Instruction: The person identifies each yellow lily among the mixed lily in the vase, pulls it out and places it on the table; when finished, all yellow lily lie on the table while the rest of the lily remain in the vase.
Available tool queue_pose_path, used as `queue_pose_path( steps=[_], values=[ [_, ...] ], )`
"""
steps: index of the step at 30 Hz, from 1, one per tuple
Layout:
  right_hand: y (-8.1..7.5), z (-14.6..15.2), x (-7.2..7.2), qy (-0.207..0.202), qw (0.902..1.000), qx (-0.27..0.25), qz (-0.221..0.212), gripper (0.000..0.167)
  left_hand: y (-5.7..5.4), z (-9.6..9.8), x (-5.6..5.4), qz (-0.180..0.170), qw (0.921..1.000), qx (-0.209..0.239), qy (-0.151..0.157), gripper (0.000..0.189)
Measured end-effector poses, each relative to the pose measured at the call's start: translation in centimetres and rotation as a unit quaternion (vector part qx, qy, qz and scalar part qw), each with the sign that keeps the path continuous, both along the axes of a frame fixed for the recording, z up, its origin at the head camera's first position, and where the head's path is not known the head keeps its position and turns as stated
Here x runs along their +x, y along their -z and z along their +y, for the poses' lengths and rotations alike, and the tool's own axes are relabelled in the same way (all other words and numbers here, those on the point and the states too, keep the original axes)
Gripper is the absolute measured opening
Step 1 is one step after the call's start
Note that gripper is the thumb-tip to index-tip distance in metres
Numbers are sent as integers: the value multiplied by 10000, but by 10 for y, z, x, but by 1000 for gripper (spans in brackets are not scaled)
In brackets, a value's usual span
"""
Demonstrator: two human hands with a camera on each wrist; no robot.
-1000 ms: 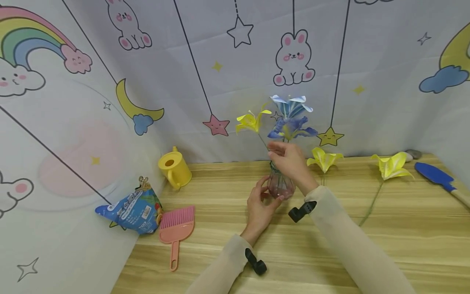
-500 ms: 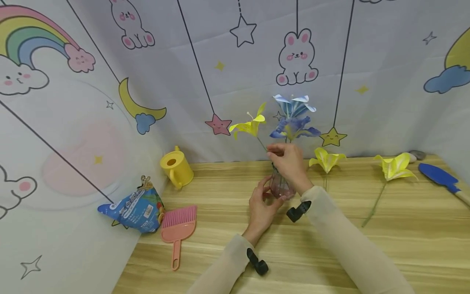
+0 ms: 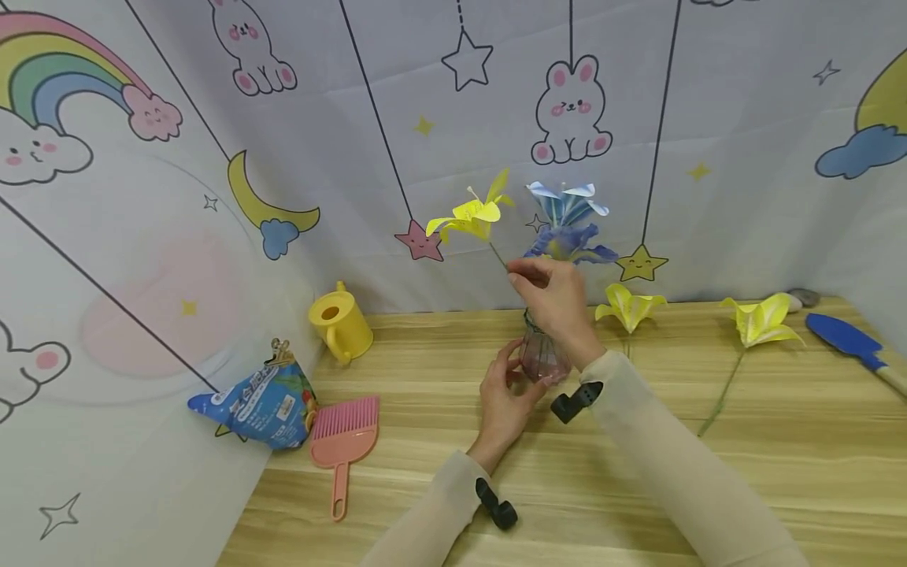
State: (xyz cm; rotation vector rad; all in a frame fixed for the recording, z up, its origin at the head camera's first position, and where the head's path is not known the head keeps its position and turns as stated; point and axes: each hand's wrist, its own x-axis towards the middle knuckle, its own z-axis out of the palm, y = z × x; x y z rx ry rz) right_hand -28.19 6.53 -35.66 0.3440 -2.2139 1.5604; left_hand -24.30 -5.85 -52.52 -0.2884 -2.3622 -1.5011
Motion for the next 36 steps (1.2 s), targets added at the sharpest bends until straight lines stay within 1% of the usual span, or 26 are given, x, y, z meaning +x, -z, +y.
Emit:
queue_pose_path(
  steps=[7,11,14,18,21,24,27,31,36],
  values=[
    [-25,8,14,137,9969,-444,628,20,-1,2,1,-11,10000,-31,24,74],
    [-33,20,23,281,9952,-612,710,21,-1,4,1,90,9999,-52,79,73],
    [-35,32,28,382,9942,-720,695,23,0,5,-1,194,9997,-50,100,72],
    [-32,48,33,610,9921,-822,732,24,0,5,-2,236,9996,39,115,71],
    [-27,61,34,864,9894,-889,756,24,1,5,-2,168,9997,114,111,72],
    [-21,75,37,1020,9872,-1015,695,24,1,4,-2,72,9998,187,79,73],
    [-15,89,42,1086,9849,-1229,557,26,2,3,-2,9,9997,252,37,74],
    [-5,108,49,1347,9793,-1479,314,27,3,2,-1,-38,9997,228,-9,74],
    [9,131,55,1783,9726,-1490,94,28,2,3,1,-50,9999,141,-17,75]
  ],
)
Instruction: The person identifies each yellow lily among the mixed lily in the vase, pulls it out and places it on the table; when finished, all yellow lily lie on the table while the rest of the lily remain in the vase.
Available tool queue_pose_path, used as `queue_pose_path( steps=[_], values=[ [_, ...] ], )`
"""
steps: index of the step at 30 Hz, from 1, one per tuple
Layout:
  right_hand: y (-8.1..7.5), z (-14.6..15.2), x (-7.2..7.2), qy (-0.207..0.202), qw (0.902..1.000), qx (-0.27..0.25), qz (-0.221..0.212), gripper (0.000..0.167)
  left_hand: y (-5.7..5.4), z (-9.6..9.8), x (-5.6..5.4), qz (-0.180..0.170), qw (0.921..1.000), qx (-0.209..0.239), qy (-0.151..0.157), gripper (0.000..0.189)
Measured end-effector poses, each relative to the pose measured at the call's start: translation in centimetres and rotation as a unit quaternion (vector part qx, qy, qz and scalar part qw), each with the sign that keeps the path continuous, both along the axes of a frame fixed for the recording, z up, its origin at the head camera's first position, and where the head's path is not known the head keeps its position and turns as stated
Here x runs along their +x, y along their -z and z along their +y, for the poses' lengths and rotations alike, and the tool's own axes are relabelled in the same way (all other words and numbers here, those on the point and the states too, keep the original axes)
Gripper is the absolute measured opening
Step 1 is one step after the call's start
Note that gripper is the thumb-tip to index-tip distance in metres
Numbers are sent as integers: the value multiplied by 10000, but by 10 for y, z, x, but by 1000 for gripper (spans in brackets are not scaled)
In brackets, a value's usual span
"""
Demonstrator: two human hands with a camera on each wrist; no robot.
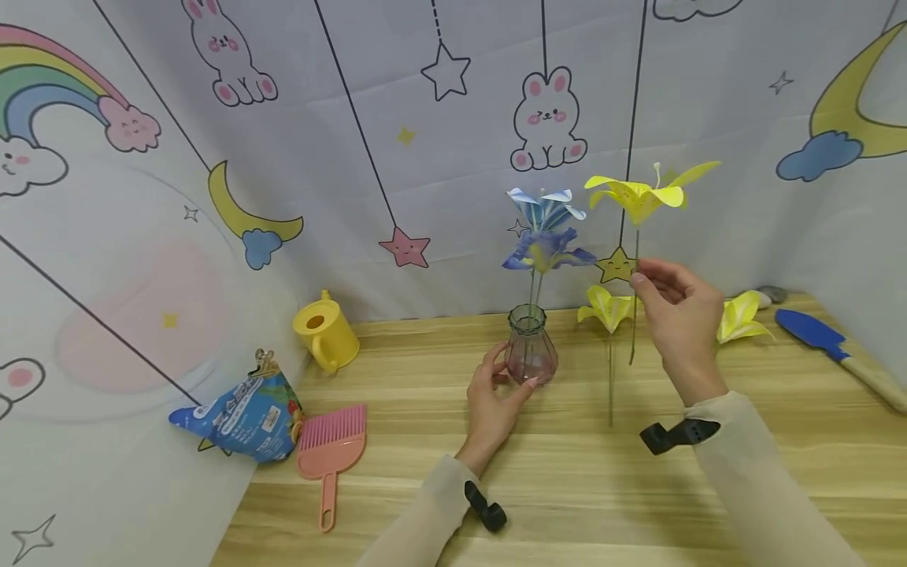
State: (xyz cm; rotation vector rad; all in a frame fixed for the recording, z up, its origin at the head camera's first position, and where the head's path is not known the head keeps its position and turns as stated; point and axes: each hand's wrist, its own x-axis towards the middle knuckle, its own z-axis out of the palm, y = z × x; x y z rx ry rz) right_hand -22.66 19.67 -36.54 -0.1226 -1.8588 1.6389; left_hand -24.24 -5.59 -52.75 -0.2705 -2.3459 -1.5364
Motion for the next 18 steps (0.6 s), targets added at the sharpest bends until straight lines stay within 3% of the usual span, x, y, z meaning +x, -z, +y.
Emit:
queue_pose_path(
  steps=[10,18],
  values=[
    [32,35,14,269,9937,233,-1058,26,-2,1,1,-25,10000,-35,-5,75],
    [57,56,27,205,9752,747,-2074,41,-2,0,1,-24,10000,-86,-25,75]
  ],
)
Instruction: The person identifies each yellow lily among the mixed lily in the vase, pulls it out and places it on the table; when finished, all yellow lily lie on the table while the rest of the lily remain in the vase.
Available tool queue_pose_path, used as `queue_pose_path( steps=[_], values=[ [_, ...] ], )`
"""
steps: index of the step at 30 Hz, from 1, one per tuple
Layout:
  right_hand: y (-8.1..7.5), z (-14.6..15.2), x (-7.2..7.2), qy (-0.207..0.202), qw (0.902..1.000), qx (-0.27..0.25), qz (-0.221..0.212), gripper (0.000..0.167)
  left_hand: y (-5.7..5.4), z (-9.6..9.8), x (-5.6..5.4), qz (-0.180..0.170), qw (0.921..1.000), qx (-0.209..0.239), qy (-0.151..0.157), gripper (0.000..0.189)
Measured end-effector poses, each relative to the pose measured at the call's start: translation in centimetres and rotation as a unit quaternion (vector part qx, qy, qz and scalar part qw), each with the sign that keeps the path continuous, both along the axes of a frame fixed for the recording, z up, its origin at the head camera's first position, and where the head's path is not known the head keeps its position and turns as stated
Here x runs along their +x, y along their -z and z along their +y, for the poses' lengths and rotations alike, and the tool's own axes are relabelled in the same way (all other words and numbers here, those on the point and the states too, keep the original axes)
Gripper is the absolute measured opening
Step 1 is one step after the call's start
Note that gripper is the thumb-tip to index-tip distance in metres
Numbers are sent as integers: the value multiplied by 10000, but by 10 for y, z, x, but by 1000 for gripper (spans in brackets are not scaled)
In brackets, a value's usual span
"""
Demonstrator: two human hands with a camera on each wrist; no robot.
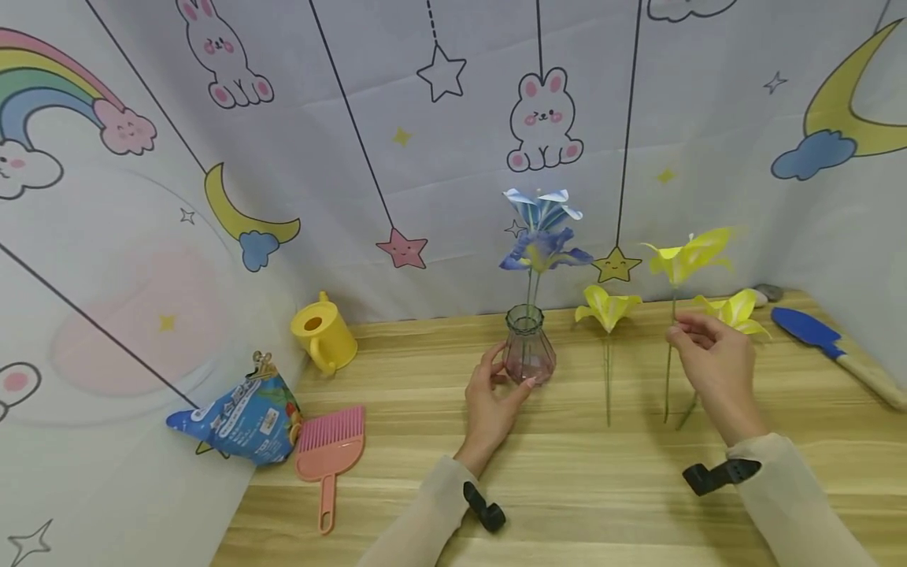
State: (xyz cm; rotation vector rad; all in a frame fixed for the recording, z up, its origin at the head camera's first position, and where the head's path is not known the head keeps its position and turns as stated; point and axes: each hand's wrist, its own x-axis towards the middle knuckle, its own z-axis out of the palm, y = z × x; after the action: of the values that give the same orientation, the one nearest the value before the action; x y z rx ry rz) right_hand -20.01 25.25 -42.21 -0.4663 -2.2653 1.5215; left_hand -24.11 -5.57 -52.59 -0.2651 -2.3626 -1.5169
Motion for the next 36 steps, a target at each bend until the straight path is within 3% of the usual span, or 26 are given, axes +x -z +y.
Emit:
queue_pose_path(
  steps=[3,8,12,16,19,27,32,36],
  values=[
    [10,6,3,-183,9994,-18,-288,45,0,0,0,-10,10000,8,4,75],
    [24,15,5,-655,9945,-729,-374,36,-1,-1,0,-58,10000,14,-21,75],
    [33,18,7,-1039,9815,-1563,-391,17,-1,-2,0,-72,10000,6,-31,75],
    [42,18,7,-1210,9723,-1940,-495,18,-1,-2,-1,-60,10000,13,-27,75],
    [48,18,4,-1150,9752,-1753,-713,19,-1,-2,-1,-48,10000,16,-22,75],
    [61,23,-3,-1075,9801,-1067,-1285,49,-2,-1,0,-93,10000,1,-27,75],
    [58,26,-4,-1201,9801,-701,-1415,55,-1,-2,1,-40,10000,-57,-5,75],
    [50,31,0,-1305,9805,-113,-1462,57,-2,-2,1,-20,10000,-90,8,75]
  ],
)
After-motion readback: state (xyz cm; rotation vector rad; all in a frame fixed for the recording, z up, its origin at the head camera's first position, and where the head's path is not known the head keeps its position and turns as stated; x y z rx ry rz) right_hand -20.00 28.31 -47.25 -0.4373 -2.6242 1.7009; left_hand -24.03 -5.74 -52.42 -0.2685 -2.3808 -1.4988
